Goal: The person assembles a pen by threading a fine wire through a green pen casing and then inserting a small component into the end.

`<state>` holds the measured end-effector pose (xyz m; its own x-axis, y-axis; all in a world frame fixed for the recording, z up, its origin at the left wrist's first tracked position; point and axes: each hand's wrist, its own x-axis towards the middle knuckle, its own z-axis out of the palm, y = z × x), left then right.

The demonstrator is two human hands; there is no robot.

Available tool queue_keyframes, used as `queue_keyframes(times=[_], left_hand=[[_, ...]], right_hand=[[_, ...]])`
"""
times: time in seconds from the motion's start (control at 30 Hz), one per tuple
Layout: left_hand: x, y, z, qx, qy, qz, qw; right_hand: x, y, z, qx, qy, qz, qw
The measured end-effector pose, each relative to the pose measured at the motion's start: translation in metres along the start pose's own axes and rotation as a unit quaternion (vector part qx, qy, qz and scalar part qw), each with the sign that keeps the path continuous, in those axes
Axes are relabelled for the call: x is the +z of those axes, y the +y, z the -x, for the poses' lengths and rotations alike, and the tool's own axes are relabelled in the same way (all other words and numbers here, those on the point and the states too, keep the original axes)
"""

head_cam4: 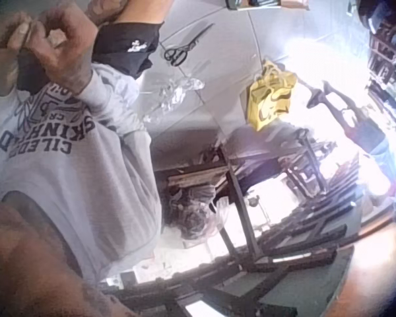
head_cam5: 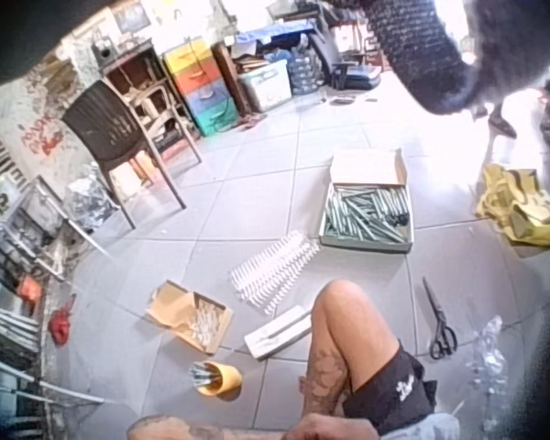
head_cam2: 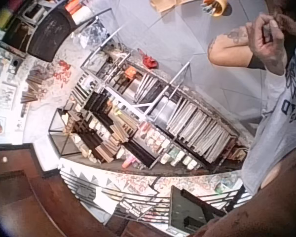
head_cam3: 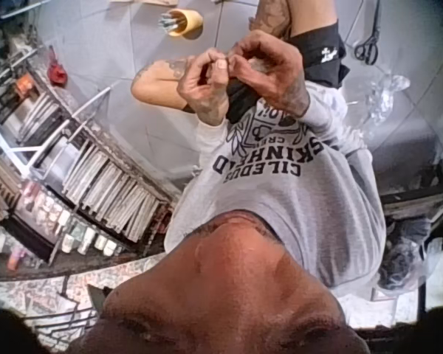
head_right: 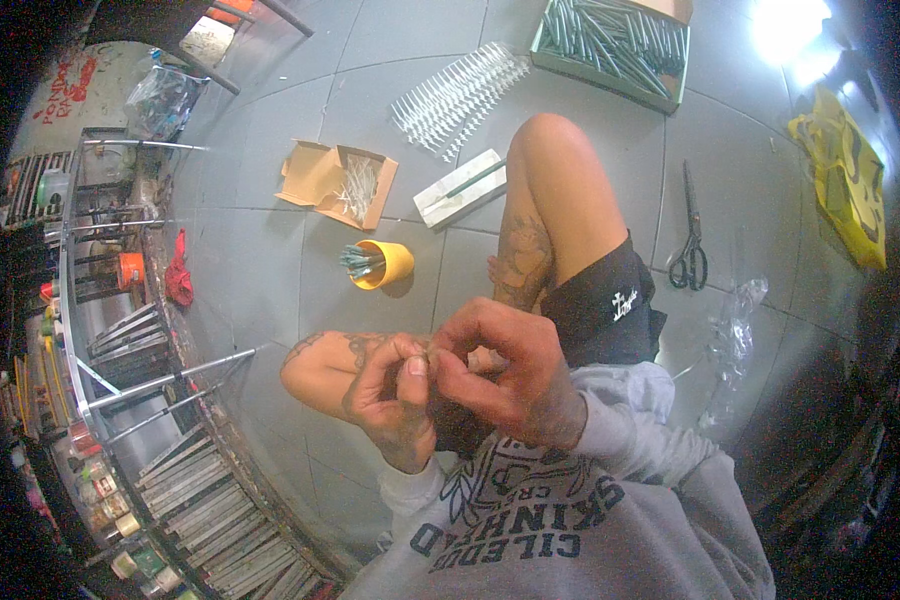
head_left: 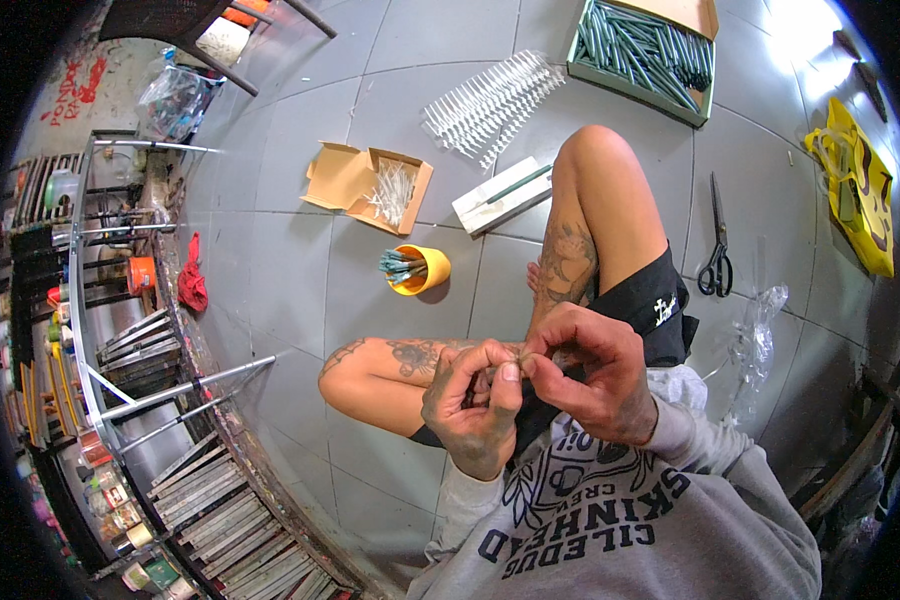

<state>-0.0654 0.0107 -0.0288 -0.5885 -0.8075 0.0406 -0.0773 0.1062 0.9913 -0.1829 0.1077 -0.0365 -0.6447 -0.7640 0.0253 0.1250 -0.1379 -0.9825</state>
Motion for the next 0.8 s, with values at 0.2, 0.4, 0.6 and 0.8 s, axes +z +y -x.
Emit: queue_keyframes(times=[0.2,0.4,0.6,0.8], left_hand=[[-0.002,-0.0047,0.003,-0.017,-0.01,0.022,1.0],[-0.0031,0.0001,0.0031,-0.026,-0.016,0.028,0.999],[-0.0032,0.0006,0.0035,-0.019,-0.01,0.009,1.0],[0.0015,0.0037,0.0023,-0.014,0.003,-0.012,1.0]], right_hand=[[-0.0002,0.0051,0.0023,0.059,-0.017,-0.095,0.994],[-0.0007,0.0051,0.0022,0.09,-0.019,-0.149,0.985],[-0.0011,0.0072,0.0028,0.088,-0.004,-0.127,0.988],[-0.0002,0.0074,0.0032,0.049,-0.005,-0.108,0.993]])
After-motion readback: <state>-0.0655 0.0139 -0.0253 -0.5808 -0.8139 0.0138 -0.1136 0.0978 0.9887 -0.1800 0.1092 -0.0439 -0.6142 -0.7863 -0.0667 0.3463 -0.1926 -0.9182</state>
